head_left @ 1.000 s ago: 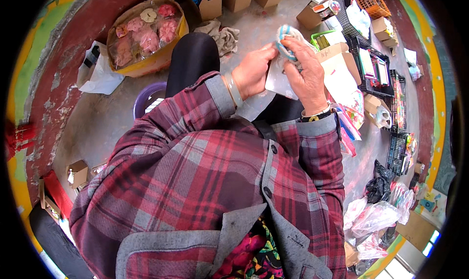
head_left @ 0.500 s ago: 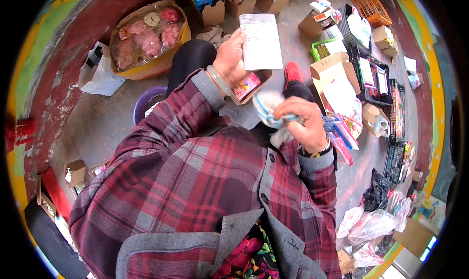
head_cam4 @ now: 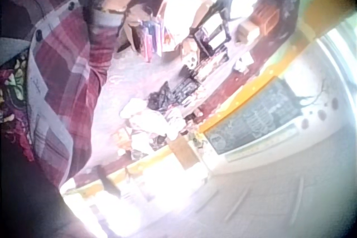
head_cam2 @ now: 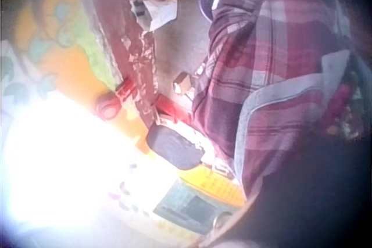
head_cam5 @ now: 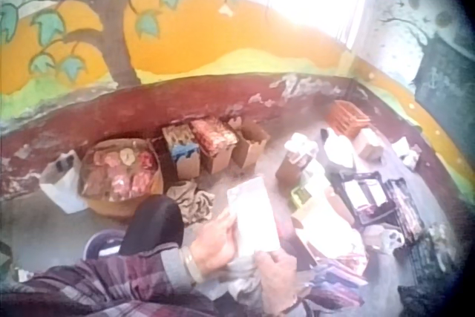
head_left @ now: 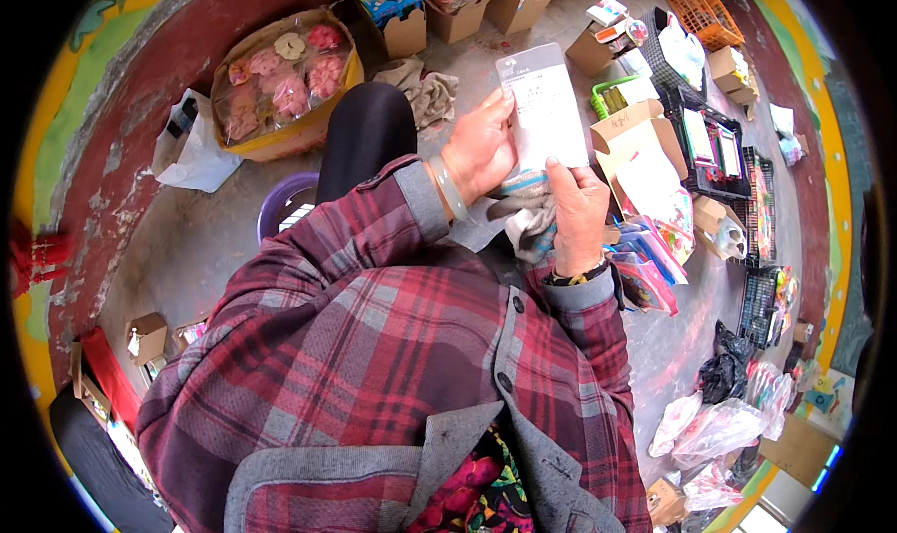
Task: The person sits on the floor and organizes various small items, including plastic containers and packaged goods, into cardboard boxes. They handle items one by one, wiping them with a cloth and placing them into a box.
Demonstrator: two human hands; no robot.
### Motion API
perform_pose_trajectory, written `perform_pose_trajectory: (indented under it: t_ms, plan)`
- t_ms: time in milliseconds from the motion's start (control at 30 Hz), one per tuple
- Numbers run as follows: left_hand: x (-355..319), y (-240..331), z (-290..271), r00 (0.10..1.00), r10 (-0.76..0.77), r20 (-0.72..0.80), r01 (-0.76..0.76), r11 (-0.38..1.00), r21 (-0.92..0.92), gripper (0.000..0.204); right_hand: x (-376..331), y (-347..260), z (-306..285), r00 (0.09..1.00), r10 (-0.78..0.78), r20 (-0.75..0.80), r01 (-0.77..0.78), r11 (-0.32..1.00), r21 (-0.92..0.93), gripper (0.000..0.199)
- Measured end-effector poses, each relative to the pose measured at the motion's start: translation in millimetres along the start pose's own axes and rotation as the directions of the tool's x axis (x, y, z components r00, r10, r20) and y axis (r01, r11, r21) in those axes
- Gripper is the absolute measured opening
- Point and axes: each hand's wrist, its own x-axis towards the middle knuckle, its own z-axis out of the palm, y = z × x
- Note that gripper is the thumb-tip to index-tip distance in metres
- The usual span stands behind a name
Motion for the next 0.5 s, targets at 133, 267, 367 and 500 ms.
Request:
perform_pose_trajectory:
  t_ms: [133,267,367,500]
  plan:
    - [-11,-3,5,0.999,-0.039,-0.031,0.040,0.999,0.032,0.039,1,-13,1,0.829,-0.531,0.176,0.347,0.241,-0.906,0.031]
    - [-1,-9,-2,0.995,-0.017,0.100,0.005,0.992,0.122,0.046,-8,-23,15,0.767,-0.511,0.389,0.428,-0.044,-0.903,0.036]
    - [2,2,-11,0.974,-0.198,0.109,0.191,0.979,0.076,0.050,-15,-42,1,0.897,-0.343,0.279,0.401,0.368,-0.839,0.041]
    - [-2,18,-19,0.925,-0.331,0.186,0.344,0.938,-0.042,0.054,-16,-98,-23,0.899,-0.417,-0.138,0.310,0.825,-0.473,0.022]
